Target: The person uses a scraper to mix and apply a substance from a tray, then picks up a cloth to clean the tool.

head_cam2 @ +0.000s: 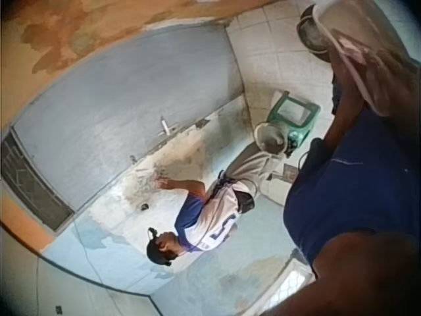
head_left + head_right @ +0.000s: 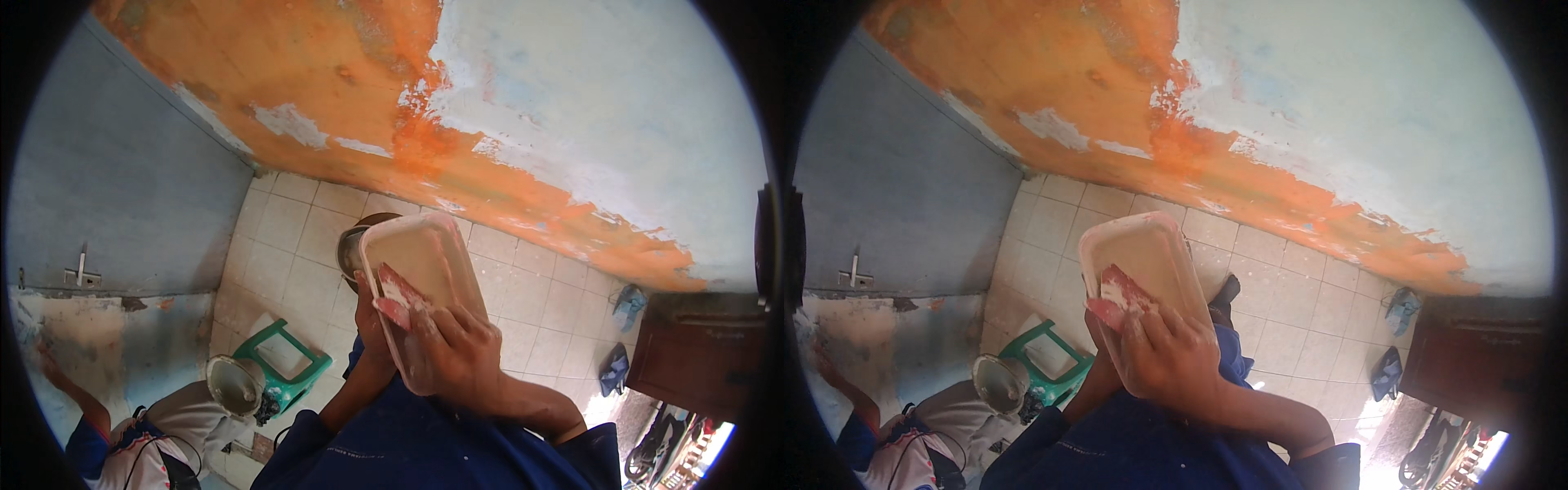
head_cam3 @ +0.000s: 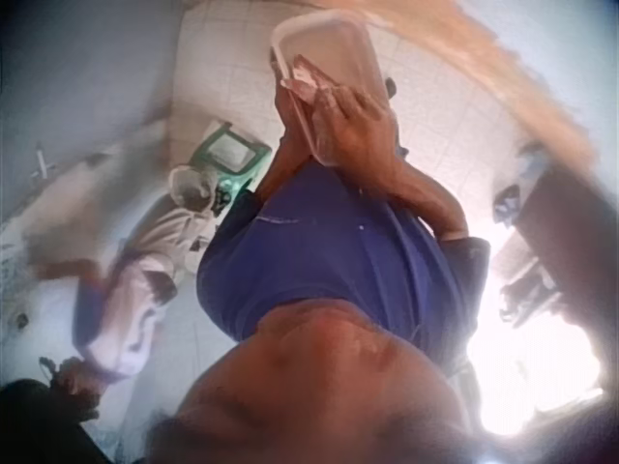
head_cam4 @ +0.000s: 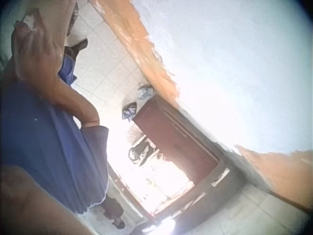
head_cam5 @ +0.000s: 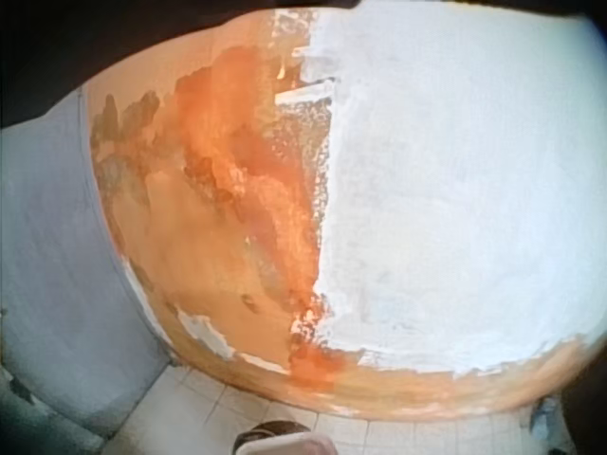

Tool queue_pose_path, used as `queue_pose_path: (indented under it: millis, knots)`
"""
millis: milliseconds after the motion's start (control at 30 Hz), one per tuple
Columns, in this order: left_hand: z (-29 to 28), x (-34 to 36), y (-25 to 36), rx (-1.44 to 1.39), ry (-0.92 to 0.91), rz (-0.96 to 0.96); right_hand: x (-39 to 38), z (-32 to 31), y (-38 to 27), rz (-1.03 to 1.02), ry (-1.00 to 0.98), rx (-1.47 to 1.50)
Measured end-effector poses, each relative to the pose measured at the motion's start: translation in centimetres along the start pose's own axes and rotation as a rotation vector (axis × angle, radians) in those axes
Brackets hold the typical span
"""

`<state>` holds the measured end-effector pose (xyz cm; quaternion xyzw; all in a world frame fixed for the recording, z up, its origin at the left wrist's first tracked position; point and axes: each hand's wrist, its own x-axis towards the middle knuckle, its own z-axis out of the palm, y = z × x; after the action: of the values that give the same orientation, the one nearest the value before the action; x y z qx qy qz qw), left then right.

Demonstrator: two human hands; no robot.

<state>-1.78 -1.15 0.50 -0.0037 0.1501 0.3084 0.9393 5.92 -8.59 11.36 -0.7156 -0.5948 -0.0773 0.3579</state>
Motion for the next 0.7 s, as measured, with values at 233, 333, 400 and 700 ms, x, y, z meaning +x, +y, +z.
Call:
queue_pose_path:
  millis: [233,333,400,700]
  knots:
    - [0.7,0.6,-0.2,0.186,-0.065,0.069,1.1,0.8,2.0,0.039,-0.078,0.079]
    - [1.0,0.8,-0.5,0.176,-0.057,0.071,1.4,1.2,2.8,0.157,-0.068,0.1]
    - [0.6,0.7,-0.4,0.137,-0.075,0.039,1.5,1.0,3.0,0.189,-0.064,0.139]
    - [-2.0,1.2,-0.1,0.31,0.031,0.047,1.3,-1.3,0.7,0.161,-0.151,0.145]
